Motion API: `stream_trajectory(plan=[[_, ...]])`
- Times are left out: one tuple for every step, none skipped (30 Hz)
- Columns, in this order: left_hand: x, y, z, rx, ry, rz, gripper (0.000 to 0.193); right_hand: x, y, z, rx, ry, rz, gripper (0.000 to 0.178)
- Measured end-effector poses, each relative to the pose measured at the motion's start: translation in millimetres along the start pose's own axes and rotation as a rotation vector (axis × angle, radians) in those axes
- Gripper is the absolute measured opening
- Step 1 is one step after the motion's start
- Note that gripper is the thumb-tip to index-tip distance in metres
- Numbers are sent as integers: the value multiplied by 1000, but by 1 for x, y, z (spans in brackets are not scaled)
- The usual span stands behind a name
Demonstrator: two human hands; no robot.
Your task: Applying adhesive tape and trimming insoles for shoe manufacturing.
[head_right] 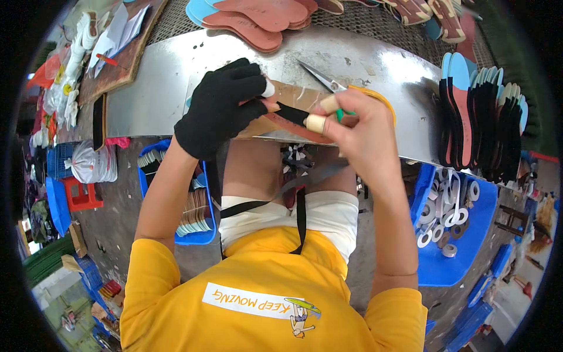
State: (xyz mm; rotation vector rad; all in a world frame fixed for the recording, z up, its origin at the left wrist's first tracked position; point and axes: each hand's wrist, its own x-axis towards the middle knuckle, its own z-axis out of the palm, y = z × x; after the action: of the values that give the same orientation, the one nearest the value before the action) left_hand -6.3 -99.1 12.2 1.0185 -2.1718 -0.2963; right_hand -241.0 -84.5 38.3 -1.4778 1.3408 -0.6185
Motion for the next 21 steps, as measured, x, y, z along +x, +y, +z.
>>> stream_trajectory(plan=[[0,-2,1,1,-4,0,20,-3,19,6,-54,82,-213,13],[-1,-3,2,14,-18,3,20,-6,31,11,-110,166,-422,14],[-2,-4,3,28,-31,6,22,-7,39,13,-108,168,-416,14],[-3,-5,4,24,-35,7,22,-8,45,17,-160,235,-503,15],[-4,-5,2,62,-49,11,22,-9,47,20,-210,302,-590,16],[-4,-5,2,101,-63,15,22,-9,45,19,-265,341,-591,14],[-5,-1,2,101,-66,17,22,-8,45,19,-263,344,-589,14],[-5,3,2,158,-79,68,22,-7,45,17,-263,328,-620,14],[-4,7,3,215,-91,119,22,-5,45,16,-264,311,-653,14],[-4,8,6,218,-90,122,22,-4,47,16,-264,314,-657,14],[-4,9,11,223,-54,119,22,-3,51,17,-248,297,-625,13],[-2,11,13,229,-18,116,21,-3,51,16,-233,279,-594,13],[-1,15,13,233,-13,120,21,-4,49,15,-235,281,-601,13],[1,19,11,285,-38,121,20,-4,44,15,-259,243,-581,13],[3,24,10,337,-63,121,19,-4,37,17,-283,204,-562,13],[5,28,9,344,-57,122,19,-10,27,17,-310,145,-558,12],[3,33,8,382,-174,122,19,-12,17,17,-305,136,-567,12],[0,38,5,419,-292,119,20,-14,10,18,-275,102,-596,11],[-4,39,-1,429,-291,107,20,-16,2,17,-244,66,-626,10],[-9,37,-10,335,-365,91,22,-18,-8,12,-204,21,-432,16],[-11,36,-21,239,-439,81,25,-8,0,-5,-282,-120,-282,28]])
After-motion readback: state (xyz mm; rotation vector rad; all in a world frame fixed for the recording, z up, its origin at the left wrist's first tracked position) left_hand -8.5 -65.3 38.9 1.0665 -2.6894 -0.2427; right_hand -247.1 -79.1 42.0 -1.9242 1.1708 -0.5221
